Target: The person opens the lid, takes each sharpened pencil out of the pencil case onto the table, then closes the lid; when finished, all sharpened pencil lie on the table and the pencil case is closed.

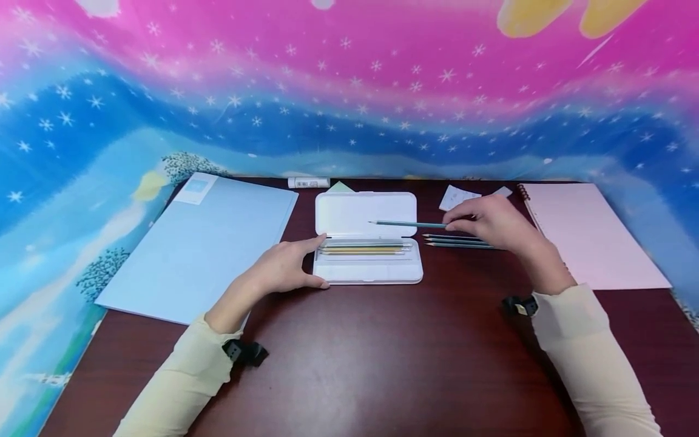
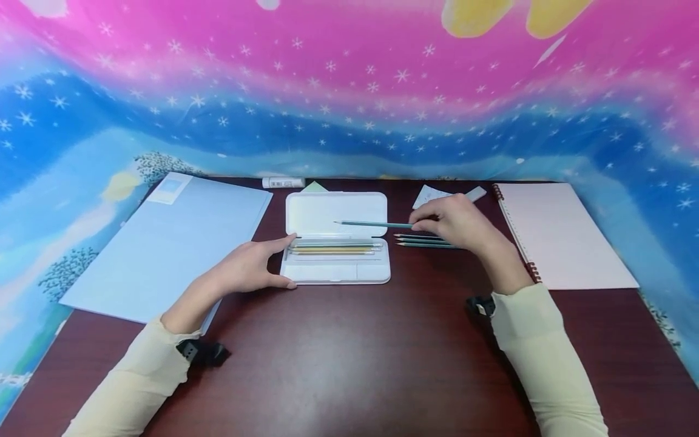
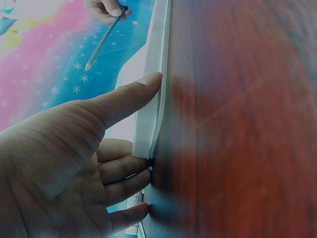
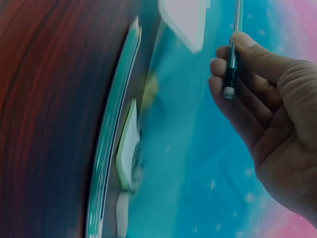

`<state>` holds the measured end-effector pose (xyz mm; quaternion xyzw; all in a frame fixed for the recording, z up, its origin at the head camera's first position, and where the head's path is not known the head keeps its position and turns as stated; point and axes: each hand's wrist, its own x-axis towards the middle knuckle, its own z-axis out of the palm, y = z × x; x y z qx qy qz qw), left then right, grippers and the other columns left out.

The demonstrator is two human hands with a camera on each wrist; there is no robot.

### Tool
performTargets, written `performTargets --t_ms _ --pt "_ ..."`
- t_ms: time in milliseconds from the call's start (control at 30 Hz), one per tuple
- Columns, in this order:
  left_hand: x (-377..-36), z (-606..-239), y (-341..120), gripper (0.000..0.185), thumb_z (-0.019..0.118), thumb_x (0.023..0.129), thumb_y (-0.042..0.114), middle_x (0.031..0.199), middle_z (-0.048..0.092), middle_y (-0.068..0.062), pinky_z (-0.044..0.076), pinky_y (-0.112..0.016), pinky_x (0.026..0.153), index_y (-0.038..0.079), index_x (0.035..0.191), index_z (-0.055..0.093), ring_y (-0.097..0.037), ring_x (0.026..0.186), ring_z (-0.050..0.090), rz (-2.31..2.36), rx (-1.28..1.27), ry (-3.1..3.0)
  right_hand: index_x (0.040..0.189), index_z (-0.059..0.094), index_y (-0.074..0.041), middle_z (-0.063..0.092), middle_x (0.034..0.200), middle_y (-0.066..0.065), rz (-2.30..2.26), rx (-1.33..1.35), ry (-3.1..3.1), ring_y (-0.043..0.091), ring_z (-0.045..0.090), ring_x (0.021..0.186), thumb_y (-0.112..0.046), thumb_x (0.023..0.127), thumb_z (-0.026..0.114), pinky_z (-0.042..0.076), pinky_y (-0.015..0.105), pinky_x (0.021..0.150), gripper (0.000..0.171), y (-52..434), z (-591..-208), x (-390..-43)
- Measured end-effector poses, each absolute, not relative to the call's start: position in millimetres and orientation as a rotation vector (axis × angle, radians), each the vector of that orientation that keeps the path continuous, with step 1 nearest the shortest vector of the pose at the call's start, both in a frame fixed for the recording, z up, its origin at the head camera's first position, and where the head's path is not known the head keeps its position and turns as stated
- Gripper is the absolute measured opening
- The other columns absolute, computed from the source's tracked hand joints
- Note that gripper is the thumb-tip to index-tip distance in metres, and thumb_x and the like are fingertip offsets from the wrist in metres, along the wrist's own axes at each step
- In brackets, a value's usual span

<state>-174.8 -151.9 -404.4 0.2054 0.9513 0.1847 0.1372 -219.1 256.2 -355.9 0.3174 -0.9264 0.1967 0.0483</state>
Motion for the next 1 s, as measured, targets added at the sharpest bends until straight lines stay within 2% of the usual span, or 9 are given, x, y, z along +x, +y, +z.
performTargets --t_ms 100,200,367,567,833,1000 --pt "-173.5 -404.6 -152.3 0.102 0.083 0.079 0.054 0.154 0.052 -0.009 0.047 -0.051 0.105 0.016 0.160 0.033 -0.030 0.134 0.055 0.542 0.590 2.747 0.099 0.083 -0.016 0.080 0.093 0.000 0.627 0.909 -2.787 0.011 0.070 0.078 -0.011 0.085 0.082 0.051 0.022 0.069 0.015 270.3 -355.9 -218.2" --pt "-172.7 -404.8 -152.5 0.102 0.083 0.079 0.054 0.154 0.051 -0.009 0.047 -0.051 0.105 0.016 0.160 0.033 -0.030 0.134 0.055 0.543 0.589 2.748 0.097 0.084 -0.019 0.079 0.088 -0.002 0.649 0.854 -2.777 0.006 0.066 0.071 -0.012 0.083 0.083 0.047 0.017 0.066 0.016 283.3 -356.4 -216.6" --pt "-173.0 -404.7 -152.0 0.102 0.083 0.079 0.053 0.154 0.051 -0.010 0.047 -0.051 0.105 0.016 0.160 0.034 -0.030 0.135 0.055 0.541 0.595 2.755 0.095 0.084 -0.023 0.078 0.086 -0.002 0.655 0.739 -2.820 0.000 0.053 0.063 -0.014 0.085 0.082 0.039 0.019 0.061 0.014 304.3 -356.1 -212.1" --pt "-173.7 -403.8 -151.4 0.101 0.084 0.079 0.052 0.153 0.052 -0.011 0.047 -0.052 0.105 0.016 0.160 0.034 -0.031 0.134 0.055 0.532 0.605 2.762 0.095 0.084 -0.022 0.080 0.092 0.003 0.602 0.633 -2.888 -0.004 0.057 0.070 -0.015 0.088 0.080 0.042 0.019 0.062 0.011 326.5 -359.0 -206.9" --pt "-173.7 -404.1 -151.6 0.102 0.083 0.079 0.052 0.154 0.051 -0.013 0.045 -0.052 0.108 0.016 0.160 0.033 -0.032 0.137 0.053 0.531 0.606 2.759 0.092 0.084 -0.023 0.079 0.090 0.000 0.588 0.530 -2.945 -0.005 0.057 0.070 -0.014 0.088 0.080 0.044 0.019 0.063 0.010 347.1 -363.3 -200.2" --pt "-174.6 -404.3 -151.3 0.102 0.083 0.079 0.052 0.154 0.050 -0.012 0.045 -0.053 0.108 0.017 0.160 0.033 -0.031 0.137 0.053 0.532 0.594 2.759 0.091 0.084 -0.024 0.079 0.090 0.000 0.587 0.495 -2.959 -0.010 0.057 0.075 -0.015 0.088 0.080 0.043 0.015 0.066 0.009 356.5 -369.0 -197.5"
